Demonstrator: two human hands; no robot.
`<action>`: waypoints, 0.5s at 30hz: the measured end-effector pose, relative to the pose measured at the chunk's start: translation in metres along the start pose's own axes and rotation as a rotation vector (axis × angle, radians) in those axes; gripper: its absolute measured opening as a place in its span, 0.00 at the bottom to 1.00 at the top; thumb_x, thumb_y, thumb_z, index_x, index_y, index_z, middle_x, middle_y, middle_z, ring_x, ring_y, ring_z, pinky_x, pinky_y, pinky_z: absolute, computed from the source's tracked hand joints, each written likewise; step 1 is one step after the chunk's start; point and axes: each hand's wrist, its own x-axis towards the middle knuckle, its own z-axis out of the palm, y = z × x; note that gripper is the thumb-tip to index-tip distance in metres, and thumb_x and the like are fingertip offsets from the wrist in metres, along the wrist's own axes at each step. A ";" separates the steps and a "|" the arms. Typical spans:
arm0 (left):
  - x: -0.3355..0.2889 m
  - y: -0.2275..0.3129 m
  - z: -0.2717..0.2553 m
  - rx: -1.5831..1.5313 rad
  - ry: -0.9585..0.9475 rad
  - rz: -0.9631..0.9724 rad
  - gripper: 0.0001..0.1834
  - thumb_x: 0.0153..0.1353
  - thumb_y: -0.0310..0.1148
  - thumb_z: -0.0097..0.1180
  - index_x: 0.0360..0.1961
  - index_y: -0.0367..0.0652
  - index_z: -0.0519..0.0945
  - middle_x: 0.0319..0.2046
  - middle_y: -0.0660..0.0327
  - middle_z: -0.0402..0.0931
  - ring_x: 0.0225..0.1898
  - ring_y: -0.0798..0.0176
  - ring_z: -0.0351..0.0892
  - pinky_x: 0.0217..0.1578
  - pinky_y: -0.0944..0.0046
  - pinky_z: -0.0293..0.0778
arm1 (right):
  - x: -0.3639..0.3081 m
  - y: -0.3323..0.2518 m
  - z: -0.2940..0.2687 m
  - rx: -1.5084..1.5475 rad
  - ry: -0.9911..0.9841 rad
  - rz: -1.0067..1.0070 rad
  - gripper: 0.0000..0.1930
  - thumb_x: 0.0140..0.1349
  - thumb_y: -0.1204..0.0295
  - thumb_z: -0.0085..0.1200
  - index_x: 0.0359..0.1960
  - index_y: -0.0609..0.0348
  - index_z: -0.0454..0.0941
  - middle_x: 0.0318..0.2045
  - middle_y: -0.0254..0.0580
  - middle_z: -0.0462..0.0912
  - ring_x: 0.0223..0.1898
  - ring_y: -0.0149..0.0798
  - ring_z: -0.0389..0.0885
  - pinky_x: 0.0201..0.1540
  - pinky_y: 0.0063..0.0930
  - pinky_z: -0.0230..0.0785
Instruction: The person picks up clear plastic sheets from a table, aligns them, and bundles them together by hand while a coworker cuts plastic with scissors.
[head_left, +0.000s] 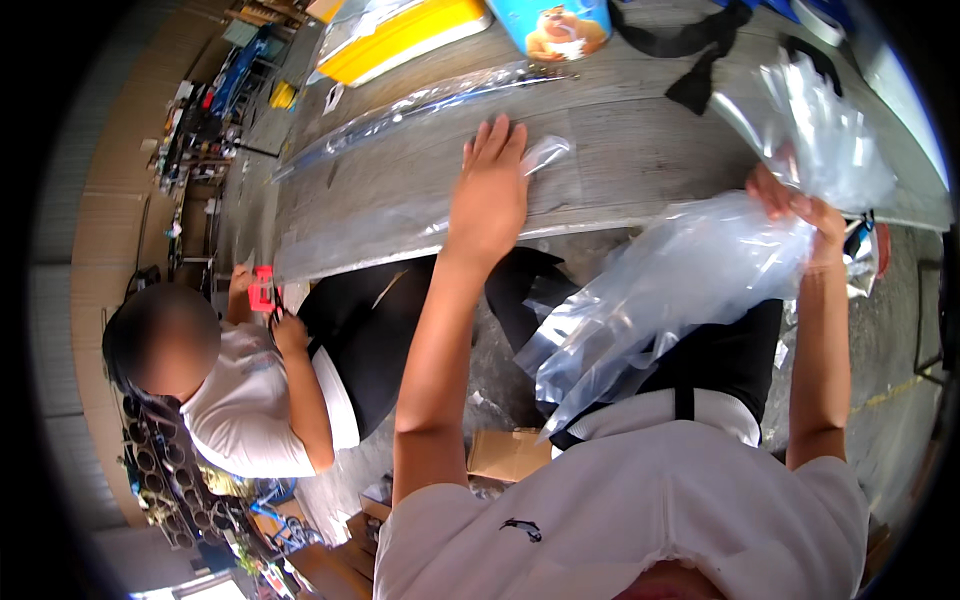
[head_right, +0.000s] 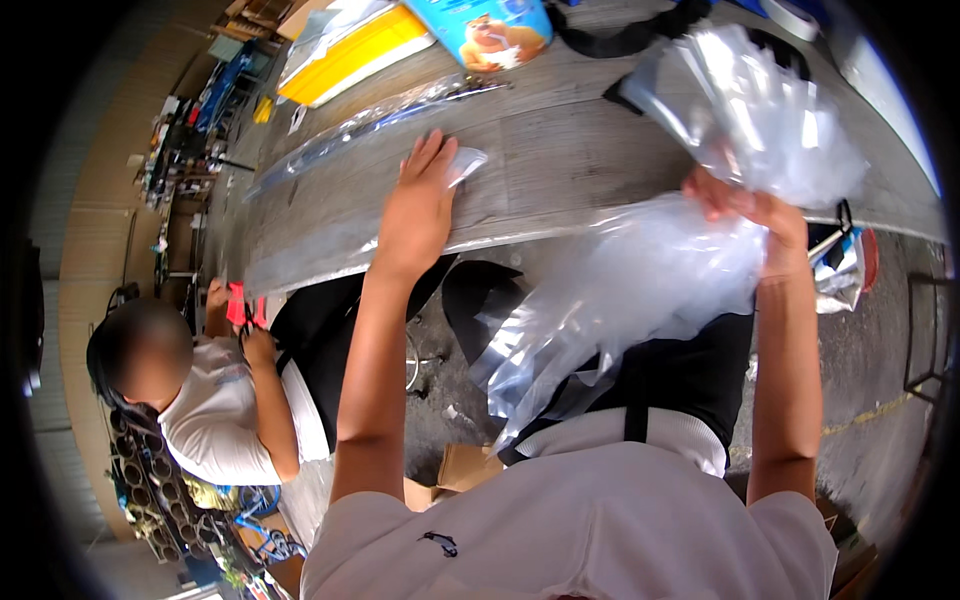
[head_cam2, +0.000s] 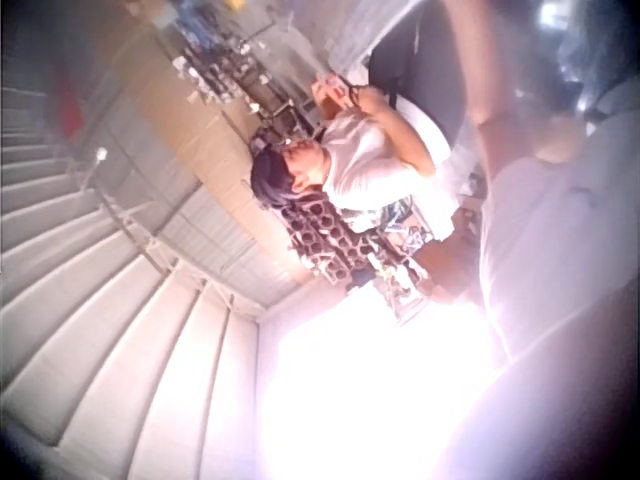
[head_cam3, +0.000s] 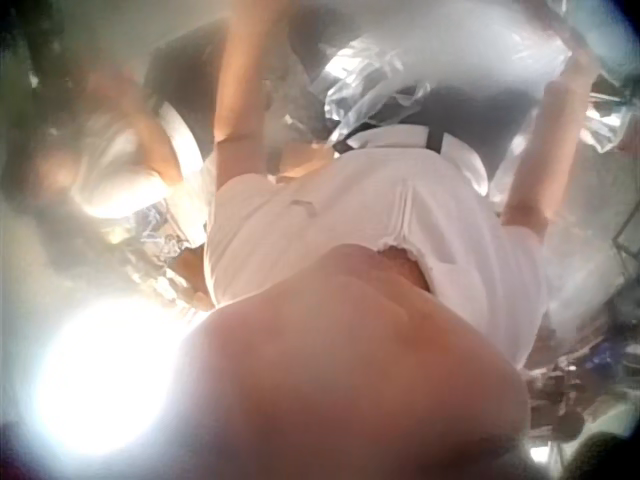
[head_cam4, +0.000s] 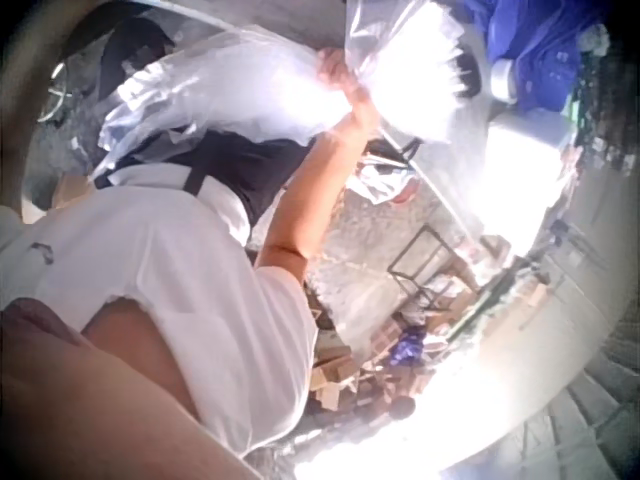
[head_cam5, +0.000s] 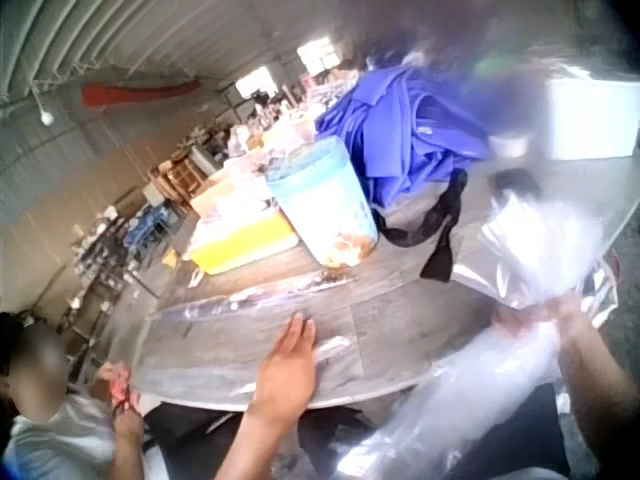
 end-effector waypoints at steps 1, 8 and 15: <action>0.001 0.016 -0.001 -0.226 0.019 -0.051 0.21 0.66 0.36 0.44 0.57 0.36 0.68 0.59 0.43 0.63 0.61 0.44 0.62 0.60 0.55 0.60 | -0.004 -0.001 0.004 -0.029 0.036 0.067 0.30 0.43 0.66 0.61 0.49 0.65 0.68 0.24 0.38 0.75 0.24 0.34 0.73 0.42 0.29 0.65; 0.002 0.126 -0.008 -0.855 -0.066 -0.315 0.25 0.60 0.30 0.40 0.58 0.31 0.63 0.61 0.38 0.57 0.65 0.36 0.48 0.65 0.52 0.42 | -0.003 0.006 0.114 -0.157 0.112 0.412 0.36 0.38 0.75 0.69 0.54 0.65 0.69 0.46 0.43 0.77 0.46 0.38 0.77 0.45 0.30 0.71; -0.005 0.147 -0.037 -0.198 0.125 -0.023 0.23 0.48 0.22 0.45 0.48 0.32 0.74 0.58 0.35 0.60 0.64 0.35 0.52 0.63 0.41 0.44 | -0.008 -0.004 0.113 -0.064 -0.102 0.432 0.26 0.40 0.79 0.66 0.46 0.64 0.75 0.36 0.40 0.80 0.37 0.32 0.78 0.41 0.26 0.73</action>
